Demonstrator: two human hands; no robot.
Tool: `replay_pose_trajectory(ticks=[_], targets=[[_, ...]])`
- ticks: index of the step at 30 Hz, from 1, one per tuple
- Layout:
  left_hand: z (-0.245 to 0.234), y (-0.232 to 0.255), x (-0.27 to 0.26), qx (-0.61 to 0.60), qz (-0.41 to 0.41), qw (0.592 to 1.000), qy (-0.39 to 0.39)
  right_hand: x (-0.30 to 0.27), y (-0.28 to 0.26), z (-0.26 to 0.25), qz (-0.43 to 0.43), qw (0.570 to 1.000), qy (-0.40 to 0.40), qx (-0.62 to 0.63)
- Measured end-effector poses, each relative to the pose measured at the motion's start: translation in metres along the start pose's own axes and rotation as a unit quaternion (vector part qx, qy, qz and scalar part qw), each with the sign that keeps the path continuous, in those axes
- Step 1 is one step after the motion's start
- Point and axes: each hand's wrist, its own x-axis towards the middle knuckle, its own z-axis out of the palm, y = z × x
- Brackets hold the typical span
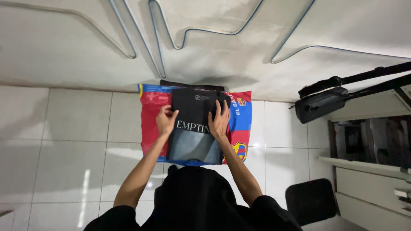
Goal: The person folds a black t-shirt on a bed and then places it into a wardrobe. The person first smooths the shirt on the bed, folds the sleeves and sides inward, and then folds the shirt into a compact rectangle before storing it in a cabinet.
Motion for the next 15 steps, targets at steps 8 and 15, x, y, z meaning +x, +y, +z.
replay_pose_trajectory(ticks=[8,15], targets=[[0.0,0.007,-0.031,0.083,0.024,0.996,0.027,-0.026,-0.041,0.017,-0.119,0.987,-0.086,0.07],[-0.024,0.011,-0.103,0.11,0.095,0.987,0.073,-0.036,-0.058,0.071,-0.251,0.954,-0.161,-0.023]])
